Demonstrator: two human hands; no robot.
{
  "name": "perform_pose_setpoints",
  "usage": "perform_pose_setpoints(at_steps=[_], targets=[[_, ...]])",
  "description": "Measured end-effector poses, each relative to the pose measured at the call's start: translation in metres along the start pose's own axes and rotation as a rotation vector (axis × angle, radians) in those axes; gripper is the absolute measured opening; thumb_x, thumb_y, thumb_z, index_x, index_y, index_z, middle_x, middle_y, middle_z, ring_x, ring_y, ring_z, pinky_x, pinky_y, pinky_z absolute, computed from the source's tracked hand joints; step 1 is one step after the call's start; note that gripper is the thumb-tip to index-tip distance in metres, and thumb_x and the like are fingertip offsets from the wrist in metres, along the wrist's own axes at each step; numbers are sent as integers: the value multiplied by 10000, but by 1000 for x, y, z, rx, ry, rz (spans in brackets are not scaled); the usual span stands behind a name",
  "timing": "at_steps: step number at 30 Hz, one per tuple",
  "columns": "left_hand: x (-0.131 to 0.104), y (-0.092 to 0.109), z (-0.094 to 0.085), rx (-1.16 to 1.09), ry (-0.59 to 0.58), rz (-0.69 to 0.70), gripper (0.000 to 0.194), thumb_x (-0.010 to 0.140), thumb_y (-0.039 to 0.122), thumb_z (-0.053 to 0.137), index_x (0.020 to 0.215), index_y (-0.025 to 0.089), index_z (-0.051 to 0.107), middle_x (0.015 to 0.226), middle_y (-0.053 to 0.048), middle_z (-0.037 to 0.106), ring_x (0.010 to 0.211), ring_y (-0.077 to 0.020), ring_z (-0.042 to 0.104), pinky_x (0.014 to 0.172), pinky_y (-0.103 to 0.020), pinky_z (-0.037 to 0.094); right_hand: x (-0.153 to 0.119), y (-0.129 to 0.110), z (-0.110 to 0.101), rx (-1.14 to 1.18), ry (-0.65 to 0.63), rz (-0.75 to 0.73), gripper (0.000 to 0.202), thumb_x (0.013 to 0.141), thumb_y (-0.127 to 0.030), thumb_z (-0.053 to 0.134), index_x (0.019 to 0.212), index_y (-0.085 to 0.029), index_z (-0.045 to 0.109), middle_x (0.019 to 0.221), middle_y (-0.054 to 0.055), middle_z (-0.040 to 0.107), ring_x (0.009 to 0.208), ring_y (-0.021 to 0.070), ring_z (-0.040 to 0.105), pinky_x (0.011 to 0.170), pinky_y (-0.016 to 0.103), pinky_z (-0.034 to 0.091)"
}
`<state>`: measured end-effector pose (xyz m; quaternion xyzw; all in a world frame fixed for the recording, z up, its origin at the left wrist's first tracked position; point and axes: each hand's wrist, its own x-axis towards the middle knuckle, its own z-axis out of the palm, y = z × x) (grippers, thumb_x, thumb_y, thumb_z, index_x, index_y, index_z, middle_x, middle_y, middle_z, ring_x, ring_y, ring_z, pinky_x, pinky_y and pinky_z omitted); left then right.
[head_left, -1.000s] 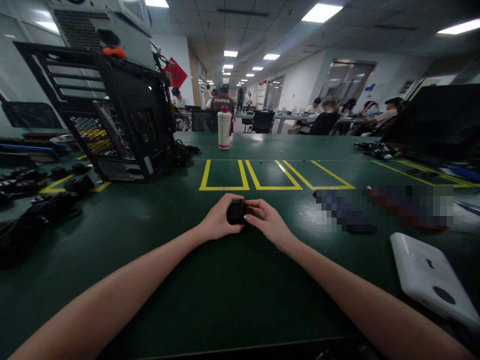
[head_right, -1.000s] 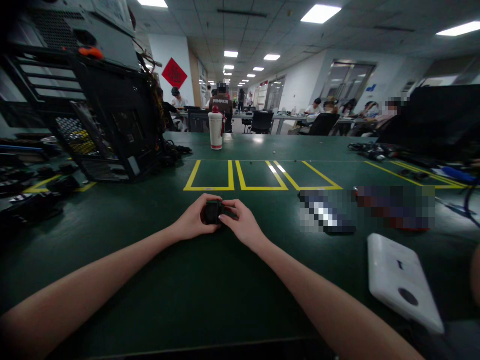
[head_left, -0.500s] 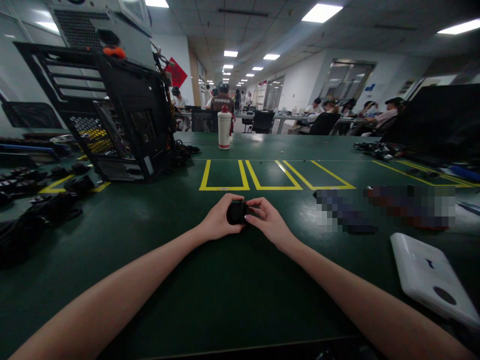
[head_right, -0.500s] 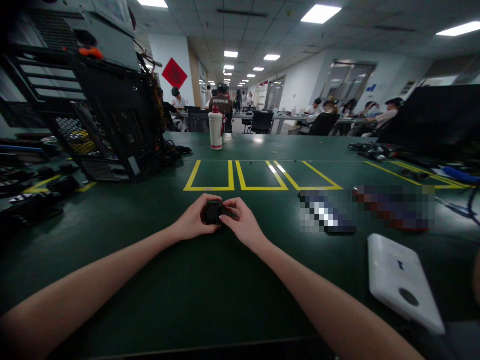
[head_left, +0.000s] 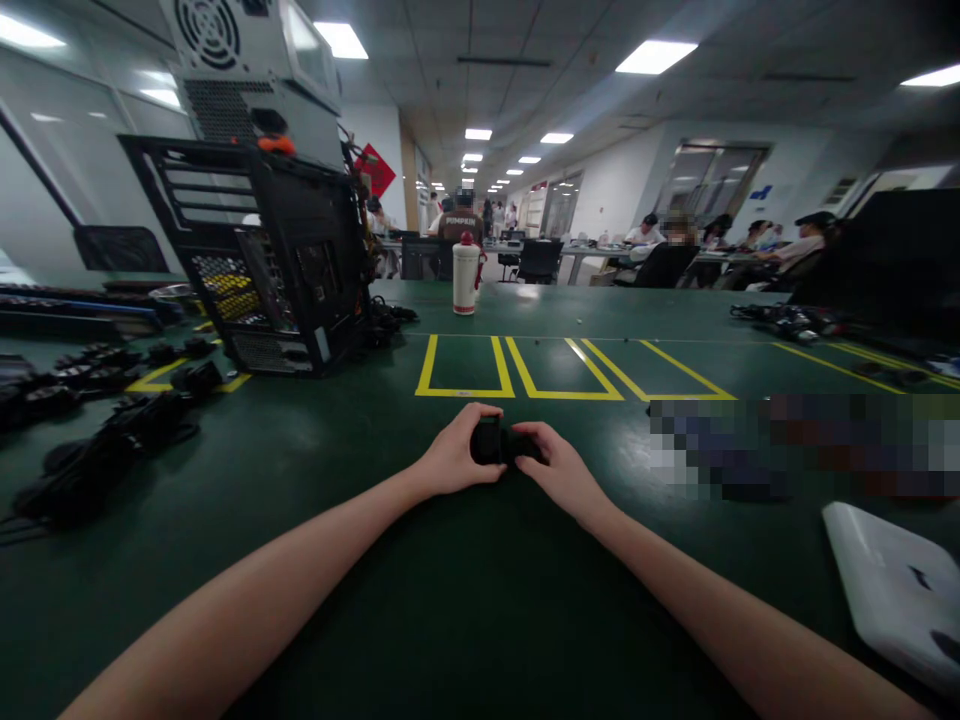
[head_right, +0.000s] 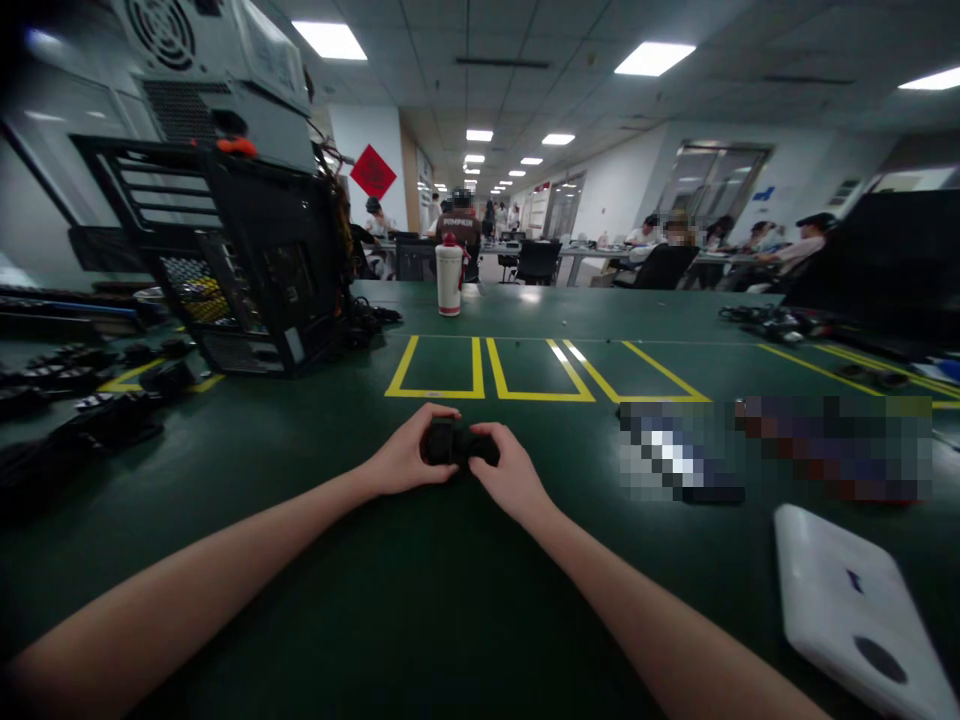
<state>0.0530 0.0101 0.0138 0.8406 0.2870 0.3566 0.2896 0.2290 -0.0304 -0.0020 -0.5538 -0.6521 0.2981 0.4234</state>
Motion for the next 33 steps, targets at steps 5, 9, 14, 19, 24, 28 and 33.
perform_pose_setpoints(at_steps=[5, 9, 14, 19, 24, 28, 33], targets=[[4, -10, -5, -66, -65, -133, 581, 608, 281, 674, 1122, 186, 420, 1097, -83, 511, 996, -230, 514, 859, -385, 408, -8, -14, -1, -269, -71, -68, 333, 725, -234, 512, 1055, -190, 504, 1073, 62, 543, 1039, 198, 507, 934, 373, 383], [0, -9, -12, -112, -102, -216, 621, 595, 315, 691, 1140, 198, 415, 1110, -85, 510, 1007, -237, 513, 859, -392, 409, -10, -13, -1, -355, -134, -112, 341, 752, -233, 482, 1092, -203, 482, 1113, 56, 526, 1064, 197, 496, 940, 367, 382], [-20, 6, -22, -135, -153, -251, 660, 590, 334, 698, 1164, 212, 398, 1137, -82, 486, 1026, -243, 501, 850, -391, 417, -11, -9, 0, -364, -169, -103, 339, 779, -260, 457, 1118, -233, 464, 1126, 42, 533, 1045, 204, 517, 900, 384, 422], [-48, 21, -36, -144, -230, -242, 664, 606, 356, 685, 1181, 228, 378, 1128, -67, 493, 1012, -236, 506, 824, -388, 432, -17, -22, 5, -392, -161, -126, 339, 773, -318, 475, 1105, -252, 488, 1107, 48, 563, 1034, 230, 532, 907, 430, 420], [-70, 27, -49, -146, -266, -238, 691, 596, 362, 690, 1195, 226, 373, 1145, -75, 493, 1025, -245, 503, 831, -390, 433, -22, -28, 14, -433, -171, -142, 406, 743, -392, 513, 1122, -248, 488, 1116, 52, 572, 1026, 226, 547, 901, 406, 440], [-74, 24, -52, -132, -241, -223, 730, 557, 380, 712, 1188, 204, 388, 1138, -85, 510, 1027, -256, 507, 846, -394, 428, -23, -24, 20, -434, -183, -115, 475, 710, -430, 544, 1134, -228, 472, 1124, 69, 577, 1005, 224, 572, 890, 381, 461], [-71, 19, -51, -112, -246, -197, 757, 547, 397, 713, 1200, 191, 389, 1147, -94, 510, 1039, -264, 507, 854, -389, 431, -23, -29, 25, -377, -240, -74, 557, 651, -402, 611, 1149, -215, 444, 1112, 98, 594, 996, 245, 586, 886, 383, 471]])
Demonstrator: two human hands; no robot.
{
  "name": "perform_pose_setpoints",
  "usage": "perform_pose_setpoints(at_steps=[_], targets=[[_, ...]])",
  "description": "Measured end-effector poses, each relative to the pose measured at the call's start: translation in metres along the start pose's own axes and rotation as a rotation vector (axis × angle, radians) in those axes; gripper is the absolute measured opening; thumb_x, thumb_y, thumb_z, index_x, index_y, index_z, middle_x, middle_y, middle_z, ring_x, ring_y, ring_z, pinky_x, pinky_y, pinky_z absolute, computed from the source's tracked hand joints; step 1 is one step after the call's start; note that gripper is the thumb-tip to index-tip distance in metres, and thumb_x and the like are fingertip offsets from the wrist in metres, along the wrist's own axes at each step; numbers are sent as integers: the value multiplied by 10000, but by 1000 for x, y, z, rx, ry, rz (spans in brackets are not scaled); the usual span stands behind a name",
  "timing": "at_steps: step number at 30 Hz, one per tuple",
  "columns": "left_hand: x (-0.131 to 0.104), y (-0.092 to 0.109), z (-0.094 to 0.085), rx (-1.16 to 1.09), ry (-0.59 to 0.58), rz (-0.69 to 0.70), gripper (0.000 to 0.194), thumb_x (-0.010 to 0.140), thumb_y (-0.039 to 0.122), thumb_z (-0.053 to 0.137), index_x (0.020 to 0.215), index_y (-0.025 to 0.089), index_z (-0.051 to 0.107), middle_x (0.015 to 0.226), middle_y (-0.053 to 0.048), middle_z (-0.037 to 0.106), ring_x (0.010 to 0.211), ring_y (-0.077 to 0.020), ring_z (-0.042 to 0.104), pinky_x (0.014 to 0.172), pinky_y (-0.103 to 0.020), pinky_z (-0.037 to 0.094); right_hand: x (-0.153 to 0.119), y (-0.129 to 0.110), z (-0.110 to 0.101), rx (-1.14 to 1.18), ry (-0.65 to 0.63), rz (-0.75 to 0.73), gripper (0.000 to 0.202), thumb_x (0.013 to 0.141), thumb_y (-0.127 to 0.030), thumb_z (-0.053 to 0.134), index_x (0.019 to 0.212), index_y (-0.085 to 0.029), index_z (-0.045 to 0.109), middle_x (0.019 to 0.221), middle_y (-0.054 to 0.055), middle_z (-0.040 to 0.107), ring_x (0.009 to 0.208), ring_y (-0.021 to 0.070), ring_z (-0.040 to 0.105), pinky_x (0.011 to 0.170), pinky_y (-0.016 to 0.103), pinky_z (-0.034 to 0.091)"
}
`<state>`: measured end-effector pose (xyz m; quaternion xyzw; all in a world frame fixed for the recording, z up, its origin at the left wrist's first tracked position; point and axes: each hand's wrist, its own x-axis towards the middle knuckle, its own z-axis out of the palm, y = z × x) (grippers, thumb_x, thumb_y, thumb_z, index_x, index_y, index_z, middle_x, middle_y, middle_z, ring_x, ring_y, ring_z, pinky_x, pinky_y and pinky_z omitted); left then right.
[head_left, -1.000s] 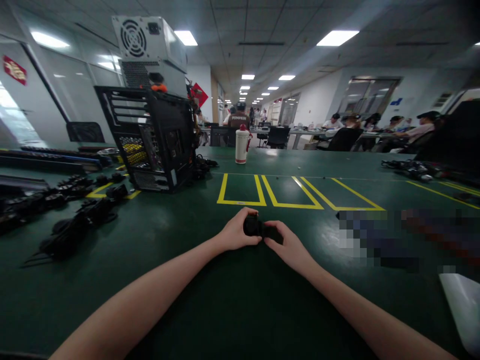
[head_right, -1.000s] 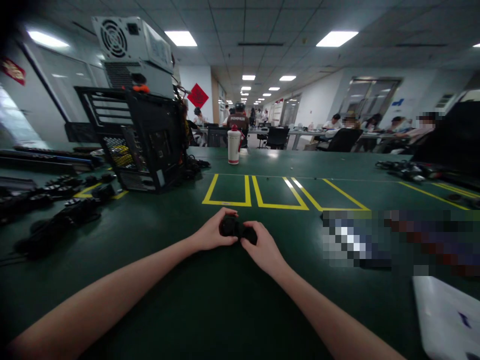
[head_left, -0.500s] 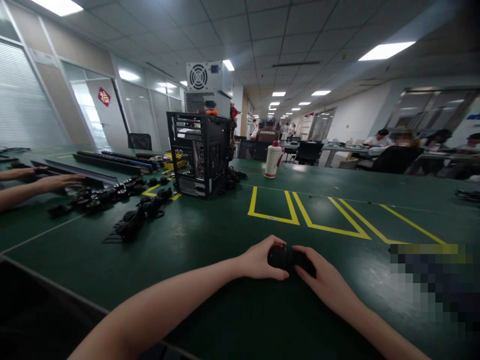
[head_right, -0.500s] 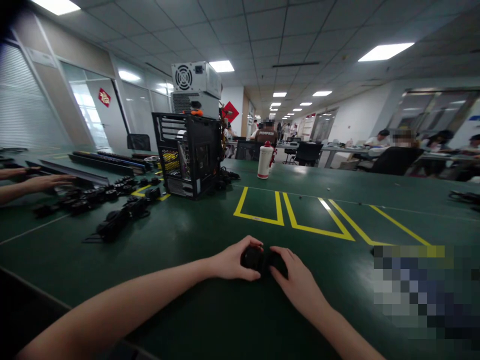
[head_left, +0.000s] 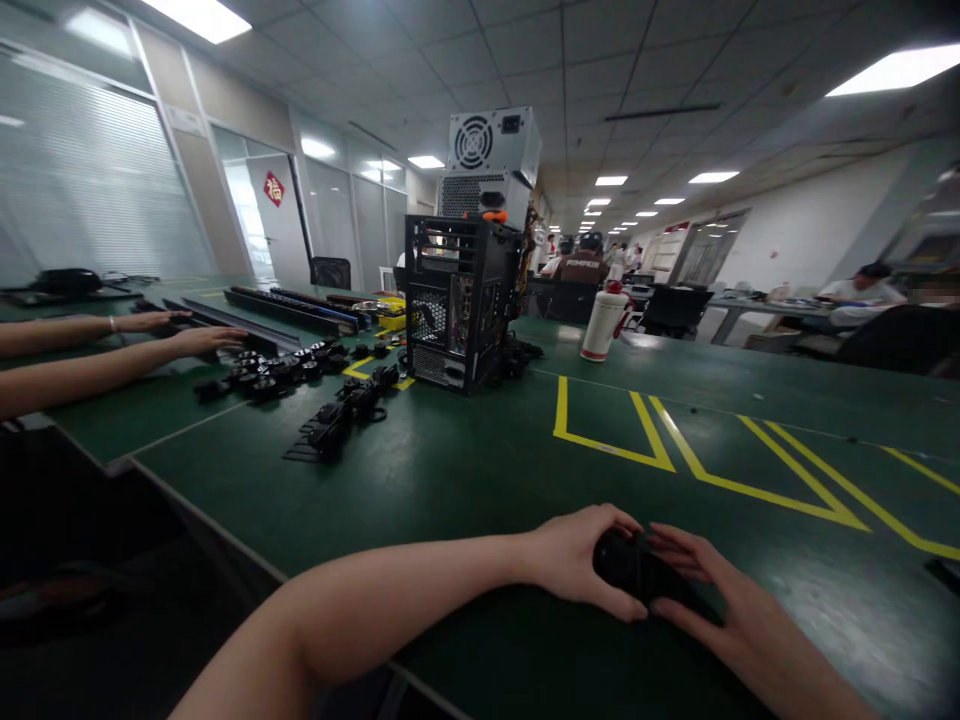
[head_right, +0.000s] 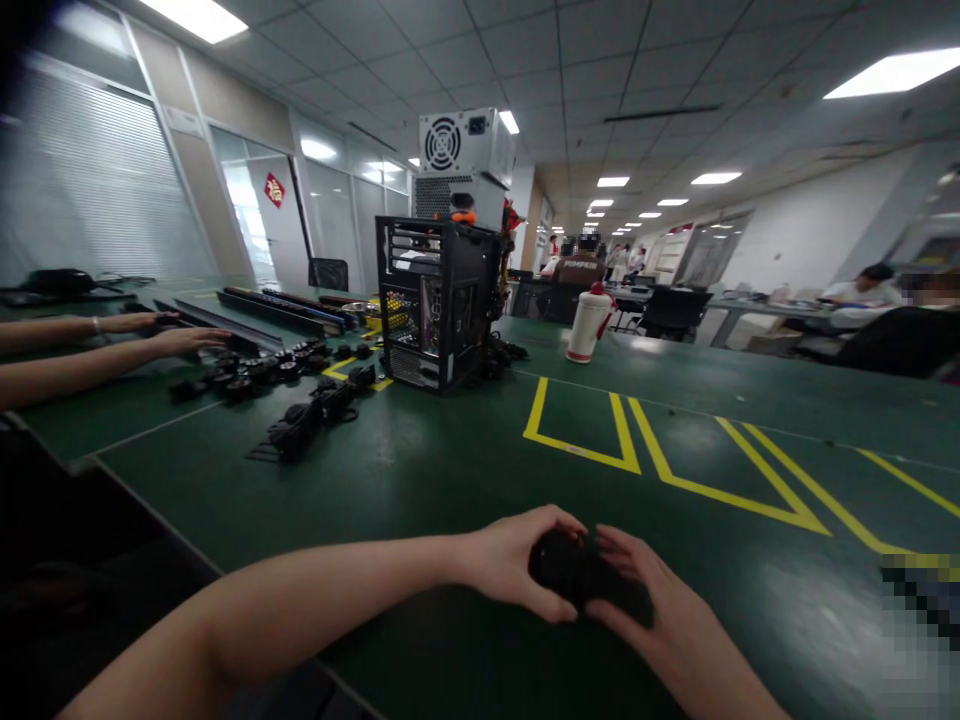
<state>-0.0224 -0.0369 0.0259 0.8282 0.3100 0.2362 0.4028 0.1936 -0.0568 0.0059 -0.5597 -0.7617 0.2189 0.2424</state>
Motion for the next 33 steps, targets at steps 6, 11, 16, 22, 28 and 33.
perform_pose_setpoints(at_steps=[6, 11, 16, 22, 28, 33], targets=[[-1, -2, -2, 34, -4, 48, 791, 550, 427, 707, 1225, 180, 376, 1186, -106, 490, 1069, -278, 492, 877, -397, 421, -1, -24, -4, 97, -112, 18, 621, 617, -343, 655, 1183, -234, 423, 1070, 102, 616, 970, 256, 599, 844, 384, 505], [0, -3, -1, 101, -7, 103, 790, 585, 403, 690, 1261, 185, 344, 1195, -104, 487, 1089, -272, 476, 886, -394, 411, -5, -30, -4, 266, -90, 56, 561, 654, -363, 620, 1156, -222, 410, 1090, 122, 586, 921, 254, 619, 799, 388, 529], [-2, 1, 3, 149, -9, 149, 745, 612, 357, 681, 1263, 215, 347, 1171, -89, 497, 1088, -253, 470, 887, -371, 408, -8, -38, 0, 369, -37, 88, 554, 673, -355, 609, 1158, -214, 380, 1129, 121, 541, 901, 236, 620, 777, 378, 538], [-4, 7, 13, 162, 30, 142, 745, 607, 391, 682, 1254, 210, 358, 1124, -91, 513, 1025, -239, 497, 870, -367, 418, -20, -46, 8, 507, 44, 104, 550, 654, -272, 637, 1140, -219, 384, 1200, 96, 454, 976, 216, 577, 851, 390, 498], [-10, 18, 28, 149, 46, 122, 616, 626, 240, 650, 1192, 246, 407, 1101, -54, 516, 1000, -218, 503, 861, -366, 421, -43, -51, 13, 725, 78, 151, 553, 635, -188, 646, 1114, -227, 374, 1170, 76, 440, 1029, 194, 543, 895, 383, 464], [-22, 30, 40, 158, 68, 95, 614, 626, 192, 622, 1194, 252, 397, 1106, -44, 503, 991, -205, 506, 869, -352, 421, -67, -56, 16, 863, 93, 143, 503, 679, -171, 597, 1111, -247, 350, 1104, 48, 453, 1045, 171, 541, 948, 377, 419]])
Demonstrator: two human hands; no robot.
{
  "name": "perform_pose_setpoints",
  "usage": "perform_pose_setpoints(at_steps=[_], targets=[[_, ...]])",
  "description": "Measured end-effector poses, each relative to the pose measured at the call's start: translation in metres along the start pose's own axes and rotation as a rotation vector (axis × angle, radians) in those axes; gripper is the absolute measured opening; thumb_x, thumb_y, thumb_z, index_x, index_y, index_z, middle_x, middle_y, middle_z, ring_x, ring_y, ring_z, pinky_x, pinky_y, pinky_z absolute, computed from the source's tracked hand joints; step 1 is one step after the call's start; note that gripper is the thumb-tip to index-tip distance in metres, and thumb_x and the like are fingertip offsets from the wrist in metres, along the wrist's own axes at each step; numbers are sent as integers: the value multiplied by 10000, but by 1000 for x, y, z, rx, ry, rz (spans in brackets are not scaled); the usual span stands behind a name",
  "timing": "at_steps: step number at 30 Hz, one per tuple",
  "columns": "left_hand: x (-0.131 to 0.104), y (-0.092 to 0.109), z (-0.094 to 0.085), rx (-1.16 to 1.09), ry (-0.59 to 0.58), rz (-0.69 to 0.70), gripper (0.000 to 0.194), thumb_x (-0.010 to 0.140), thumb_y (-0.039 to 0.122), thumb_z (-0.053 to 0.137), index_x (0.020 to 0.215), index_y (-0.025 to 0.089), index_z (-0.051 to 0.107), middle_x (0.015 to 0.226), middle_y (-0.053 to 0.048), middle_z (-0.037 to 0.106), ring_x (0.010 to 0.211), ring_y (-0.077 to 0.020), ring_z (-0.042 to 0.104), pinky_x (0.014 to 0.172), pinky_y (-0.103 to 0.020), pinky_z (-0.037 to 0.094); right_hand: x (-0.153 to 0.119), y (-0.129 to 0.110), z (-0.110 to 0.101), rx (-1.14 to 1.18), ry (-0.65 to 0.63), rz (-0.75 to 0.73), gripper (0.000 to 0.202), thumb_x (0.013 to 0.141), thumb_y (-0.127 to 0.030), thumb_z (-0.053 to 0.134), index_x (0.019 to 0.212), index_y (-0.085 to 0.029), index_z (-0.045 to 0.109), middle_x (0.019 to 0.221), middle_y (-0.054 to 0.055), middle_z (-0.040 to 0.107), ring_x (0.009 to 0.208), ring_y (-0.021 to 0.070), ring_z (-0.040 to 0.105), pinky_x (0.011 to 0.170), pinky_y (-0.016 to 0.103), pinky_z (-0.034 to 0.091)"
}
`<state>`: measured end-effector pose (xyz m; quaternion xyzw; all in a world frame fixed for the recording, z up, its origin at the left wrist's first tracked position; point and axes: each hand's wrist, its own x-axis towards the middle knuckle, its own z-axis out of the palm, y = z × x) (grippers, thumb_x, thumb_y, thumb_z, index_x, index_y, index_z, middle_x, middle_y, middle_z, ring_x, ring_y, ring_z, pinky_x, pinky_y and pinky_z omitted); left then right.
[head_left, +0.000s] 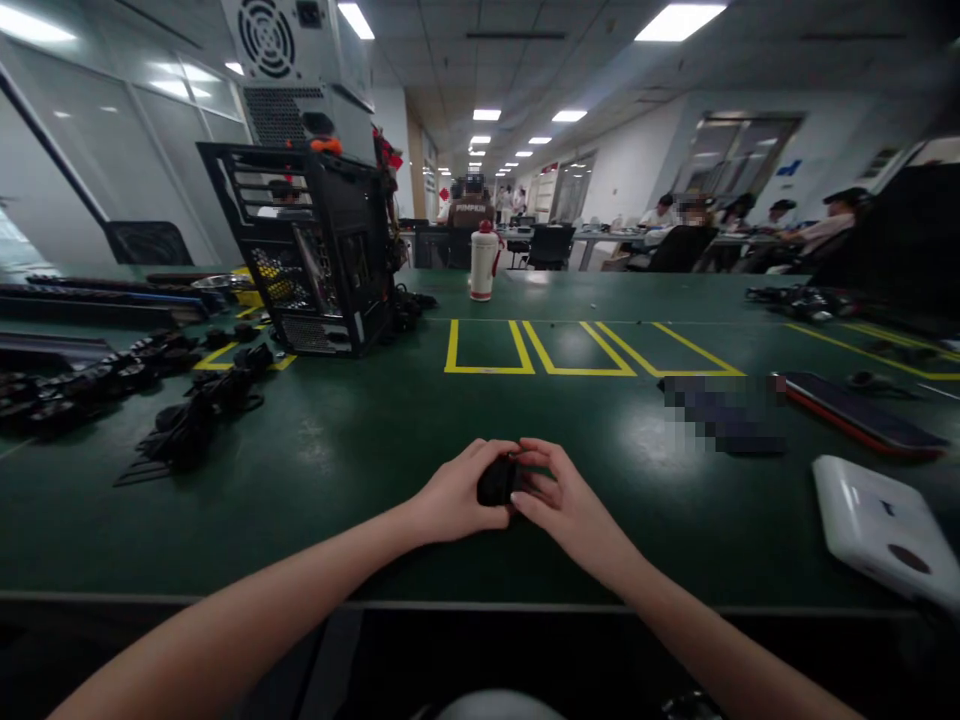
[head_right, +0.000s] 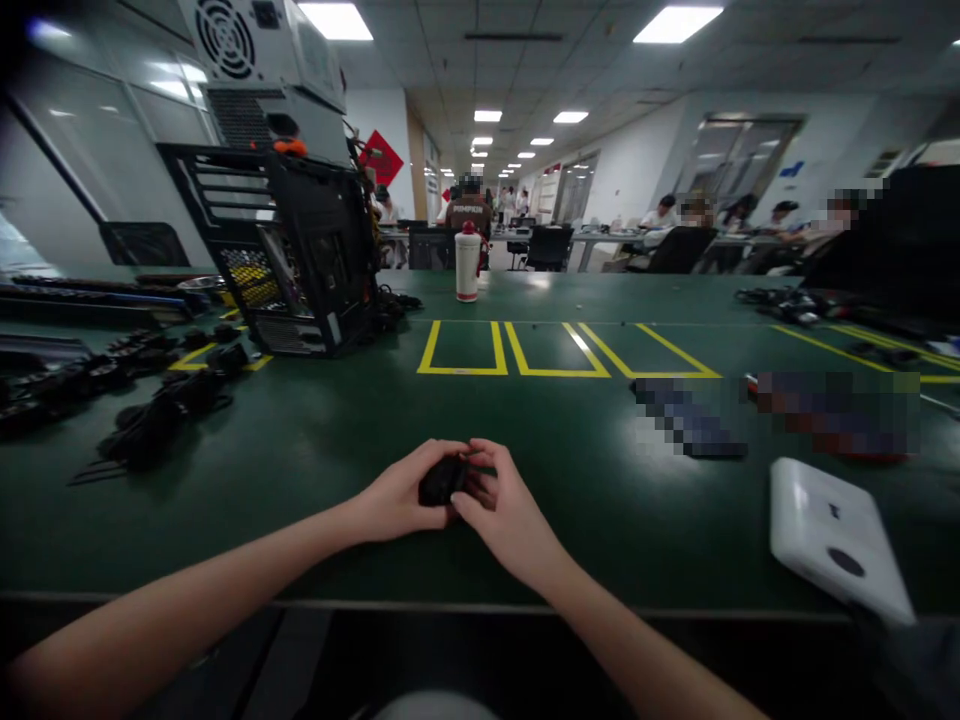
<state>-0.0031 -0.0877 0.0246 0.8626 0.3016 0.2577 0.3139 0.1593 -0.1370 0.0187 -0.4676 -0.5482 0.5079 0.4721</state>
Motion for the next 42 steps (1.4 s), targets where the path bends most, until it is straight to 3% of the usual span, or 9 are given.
perform_pose_setpoints(at_steps=[8, 14, 19, 23, 29, 36, 42], targets=[[-28, 25, 13, -66, -4, -70, 622, 664, 196, 610, 1229, 256, 359, 1159, -46, 488, 1065, -196, 479, 926, -328, 395, -37, 11, 9, 10, 83, -28, 389, 728, -158, 543, 1067, -254, 379, 1119, 47, 487, 1055, 168, 536, 918, 357, 443], [-48, 35, 28, -125, 28, -183, 699, 651, 163, 621, 1260, 282, 298, 1234, -37, 461, 1120, -205, 459, 964, -338, 375, -59, 6, 13, -127, 39, -91, 286, 726, -133, 551, 987, -240, 505, 1074, 28, 498, 1030, 163, 528, 917, 317, 453], [-59, 44, 32, -190, 10, -227, 726, 644, 195, 656, 1262, 321, 294, 1267, -16, 442, 1154, -210, 436, 1000, -360, 344, -69, 3, 9, -119, 17, -6, 273, 696, -140, 606, 943, -233, 534, 982, 7, 565, 958, 165, 573, 866, 307, 479], [-64, 49, 28, -257, -6, -241, 730, 644, 203, 665, 1265, 323, 302, 1306, -20, 373, 1184, -218, 394, 974, -358, 373, -68, 1, 8, -153, 9, 45, 229, 698, -201, 626, 912, -210, 543, 903, 4, 601, 857, 161, 606, 776, 295, 505], [-67, 46, 28, -294, 45, -299, 680, 641, 182, 662, 1223, 316, 336, 1189, -27, 380, 1024, -176, 489, 822, -290, 473, -68, -1, 9, -203, 13, 22, 231, 715, -198, 609, 940, -221, 562, 948, 2, 596, 882, 152, 598, 787, 275, 495], [-66, 38, 16, -217, 27, -228, 667, 645, 177, 659, 1230, 291, 359, 1206, -27, 432, 1102, -190, 451, 940, -312, 389, -55, -1, 14, -184, -89, -10, 253, 736, -181, 578, 984, -227, 556, 983, 11, 594, 936, 155, 588, 851, 287, 471], [-54, 12, -5, -226, -18, -231, 677, 673, 238, 644, 1265, 263, 317, 1275, -43, 431, 1142, -203, 442, 960, -330, 366, -18, -1, 22, -260, -161, -70, 252, 750, -216, 556, 1002, -207, 548, 968, 41, 614, 911, 174, 596, 798, 304, 478]])
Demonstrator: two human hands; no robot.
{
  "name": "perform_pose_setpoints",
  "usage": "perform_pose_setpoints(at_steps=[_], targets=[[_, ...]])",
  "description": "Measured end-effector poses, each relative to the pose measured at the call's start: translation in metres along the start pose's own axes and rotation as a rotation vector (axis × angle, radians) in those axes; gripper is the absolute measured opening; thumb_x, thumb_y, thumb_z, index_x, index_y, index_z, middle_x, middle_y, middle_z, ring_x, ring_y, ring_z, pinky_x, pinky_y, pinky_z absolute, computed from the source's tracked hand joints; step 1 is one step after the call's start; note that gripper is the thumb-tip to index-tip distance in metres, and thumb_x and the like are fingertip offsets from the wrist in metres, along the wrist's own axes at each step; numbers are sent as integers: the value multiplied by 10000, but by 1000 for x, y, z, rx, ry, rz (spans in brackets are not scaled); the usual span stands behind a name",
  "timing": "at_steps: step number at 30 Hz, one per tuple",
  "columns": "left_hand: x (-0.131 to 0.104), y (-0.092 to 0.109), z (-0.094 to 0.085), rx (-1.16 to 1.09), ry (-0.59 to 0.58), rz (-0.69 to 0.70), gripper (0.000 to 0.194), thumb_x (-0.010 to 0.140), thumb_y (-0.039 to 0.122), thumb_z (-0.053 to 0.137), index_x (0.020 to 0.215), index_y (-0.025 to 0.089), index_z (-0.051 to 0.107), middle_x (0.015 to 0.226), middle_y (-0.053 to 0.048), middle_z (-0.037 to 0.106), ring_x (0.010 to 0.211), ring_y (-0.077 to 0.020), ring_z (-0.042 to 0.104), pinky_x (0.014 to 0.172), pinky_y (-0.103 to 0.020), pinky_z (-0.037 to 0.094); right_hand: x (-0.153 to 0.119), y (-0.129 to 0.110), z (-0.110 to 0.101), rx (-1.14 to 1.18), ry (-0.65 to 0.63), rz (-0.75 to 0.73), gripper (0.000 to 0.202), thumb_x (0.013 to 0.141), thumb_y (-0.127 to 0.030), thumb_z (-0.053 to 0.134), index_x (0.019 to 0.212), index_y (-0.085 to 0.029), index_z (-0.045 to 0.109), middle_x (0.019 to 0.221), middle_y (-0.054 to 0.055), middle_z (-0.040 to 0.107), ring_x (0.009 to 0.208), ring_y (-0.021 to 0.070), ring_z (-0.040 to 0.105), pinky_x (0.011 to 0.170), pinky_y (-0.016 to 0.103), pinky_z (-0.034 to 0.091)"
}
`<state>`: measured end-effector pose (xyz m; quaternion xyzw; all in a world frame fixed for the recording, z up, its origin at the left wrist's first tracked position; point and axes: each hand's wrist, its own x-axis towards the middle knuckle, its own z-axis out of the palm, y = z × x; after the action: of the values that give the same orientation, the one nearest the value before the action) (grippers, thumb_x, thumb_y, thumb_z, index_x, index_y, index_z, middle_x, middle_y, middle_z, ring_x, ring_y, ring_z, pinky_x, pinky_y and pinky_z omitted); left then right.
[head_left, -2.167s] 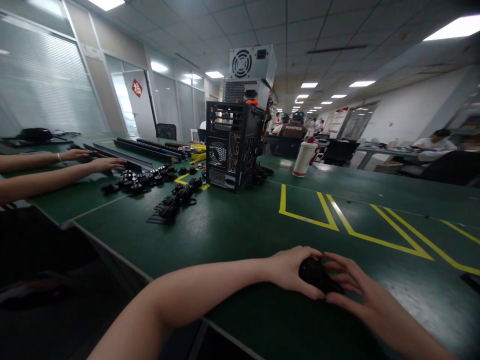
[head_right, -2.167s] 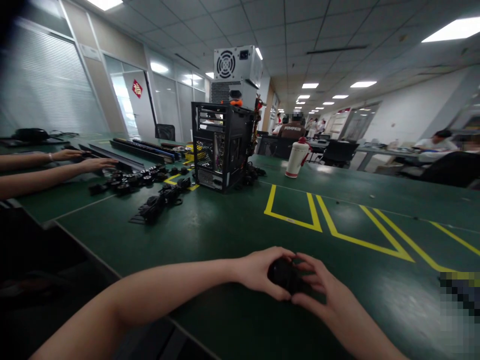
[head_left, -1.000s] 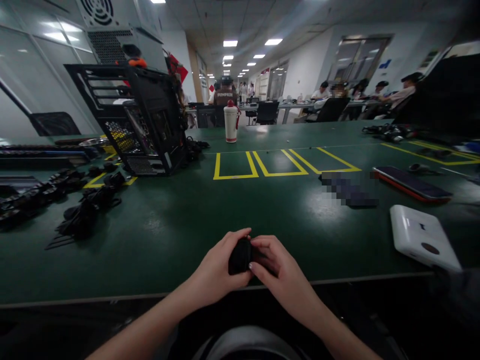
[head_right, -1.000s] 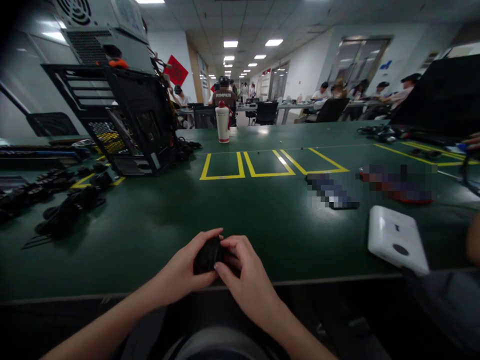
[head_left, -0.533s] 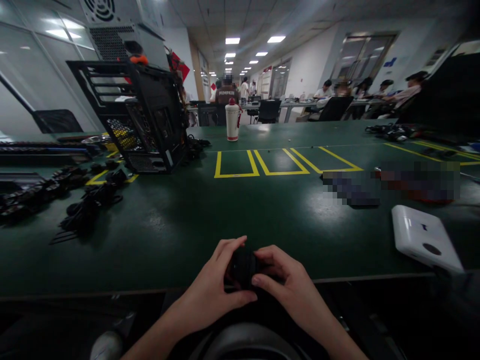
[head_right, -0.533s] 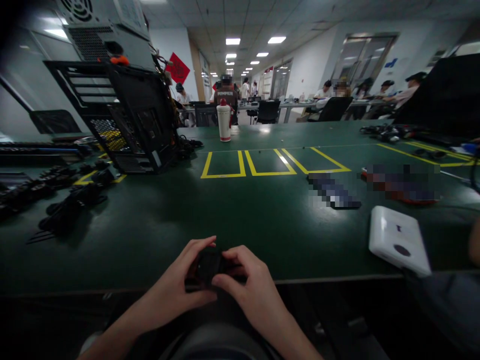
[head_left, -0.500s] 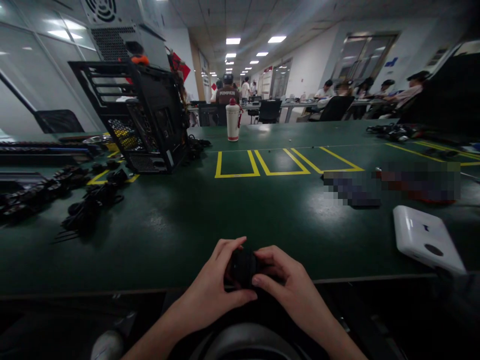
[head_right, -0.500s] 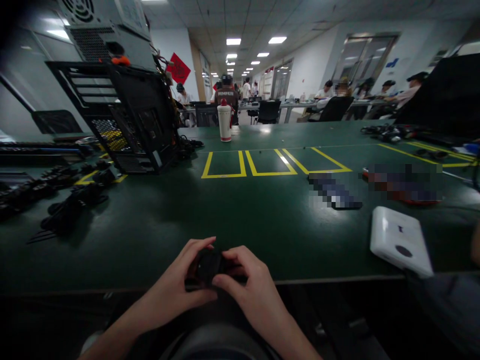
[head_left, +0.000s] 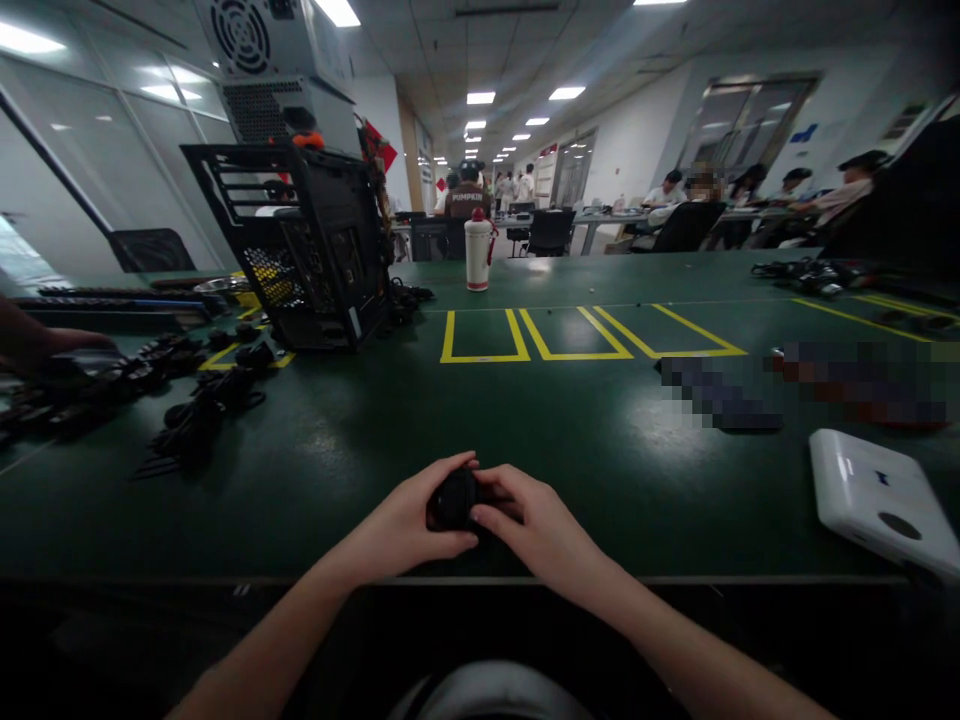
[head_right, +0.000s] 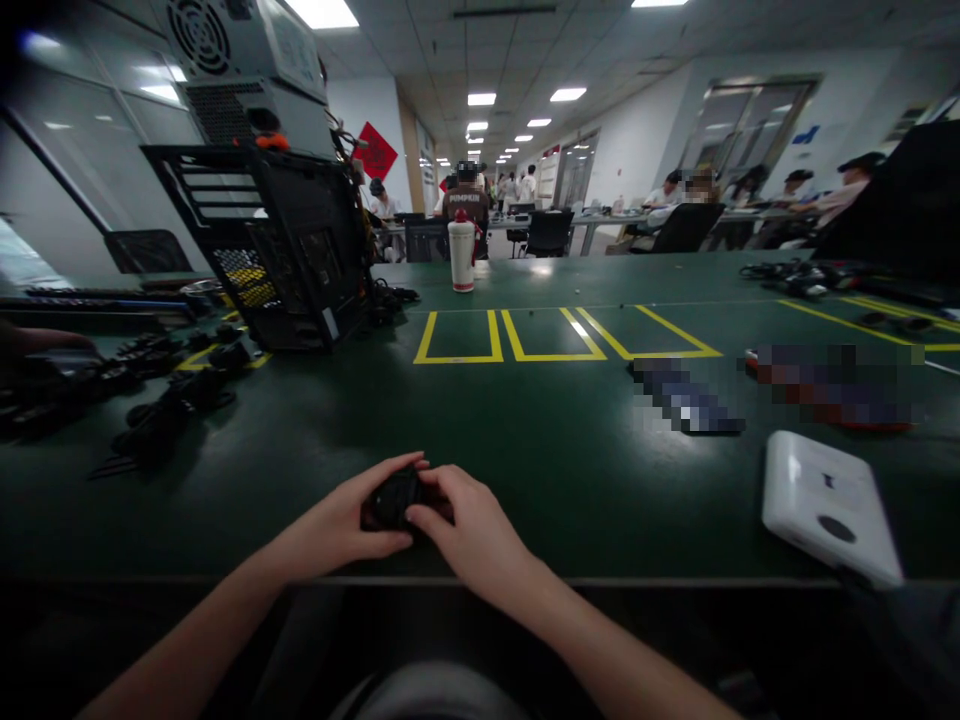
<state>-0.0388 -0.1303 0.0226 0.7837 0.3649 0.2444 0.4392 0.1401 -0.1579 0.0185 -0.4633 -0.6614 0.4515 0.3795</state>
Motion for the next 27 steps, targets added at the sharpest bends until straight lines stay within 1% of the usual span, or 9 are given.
perform_pose_setpoints(at_steps=[4, 6, 8, 11, 13, 16, 18, 21, 27], targets=[[26, -7, -16, 59, -24, 39, 628, 648, 273, 663, 1204, 212, 379, 1163, -59, 504, 1064, -213, 494, 920, -350, 390, 34, 5, -15, -68, -65, 8, 235, 742, -248, 563, 973, -201, 564, 881, 35, 641, 800, 174, 613, 731, 323, 479], [43, -11, -21, 96, -45, 56, 625, 643, 297, 665, 1194, 200, 387, 1138, -66, 510, 1030, -217, 510, 890, -356, 407, 51, 10, -26, -36, -92, 24, 215, 719, -257, 589, 919, -180, 580, 899, 42, 640, 804, 173, 610, 733, 323, 478], [61, -16, -25, 136, -32, 82, 638, 632, 314, 671, 1191, 182, 393, 1139, -78, 505, 1022, -223, 509, 886, -362, 408, 68, 17, -39, 3, -93, 57, 238, 703, -268, 608, 915, -163, 582, 881, 49, 640, 811, 176, 607, 742, 332, 477], [94, -23, -26, 167, 25, 120, 660, 627, 323, 671, 1200, 154, 390, 1163, -102, 490, 1054, -239, 487, 905, -373, 393, 91, 31, -61, 53, -68, 86, 264, 710, -283, 602, 947, -170, 581, 914, 52, 636, 840, 172, 598, 781, 348, 466], [117, -27, -25, 166, 34, 133, 643, 628, 326, 667, 1190, 154, 406, 1161, -104, 494, 1050, -242, 491, 902, -380, 394, 103, 40, -76, 84, -49, 83, 283, 709, -286, 604, 971, -180, 579, 942, 50, 628, 863, 170, 591, 808, 353, 456], [146, -31, -20, 156, 53, 150, 621, 618, 319, 670, 1165, 145, 434, 1151, -108, 507, 1045, -251, 497, 904, -390, 389, 117, 53, -95, 119, -14, 66, 292, 687, -279, 626, 961, -184, 589, 911, 41, 634, 863, 168, 589, 835, 360, 443], [160, -33, -17, 151, 83, 169, 620, 618, 310, 667, 1166, 140, 434, 1155, -111, 509, 1051, -254, 495, 909, -394, 383, 121, 58, -103, 149, 12, 29, 312, 665, -263, 647, 963, -190, 591, 927, 35, 633, 885, 166, 583, 858, 359, 432], [168, -34, -14, 162, 129, 217, 617, 619, 297, 665, 1169, 143, 431, 1171, -113, 501, 1071, -256, 483, 923, -397, 370, 121, 60, -106, 206, 37, -26, 352, 644, -244, 667, 983, -202, 579, 947, 26, 626, 906, 158, 576, 869, 346, 425], [159, -32, -11, 200, 133, 313, 646, 625, 265, 664, 1204, 166, 395, 1209, -104, 477, 1099, -251, 463, 943, -390, 357, 114, 59, -101, 274, 99, -19, 295, 685, -315, 630, 953, -207, 572, 919, 24, 629, 848, 144, 588, 817, 335, 447]])
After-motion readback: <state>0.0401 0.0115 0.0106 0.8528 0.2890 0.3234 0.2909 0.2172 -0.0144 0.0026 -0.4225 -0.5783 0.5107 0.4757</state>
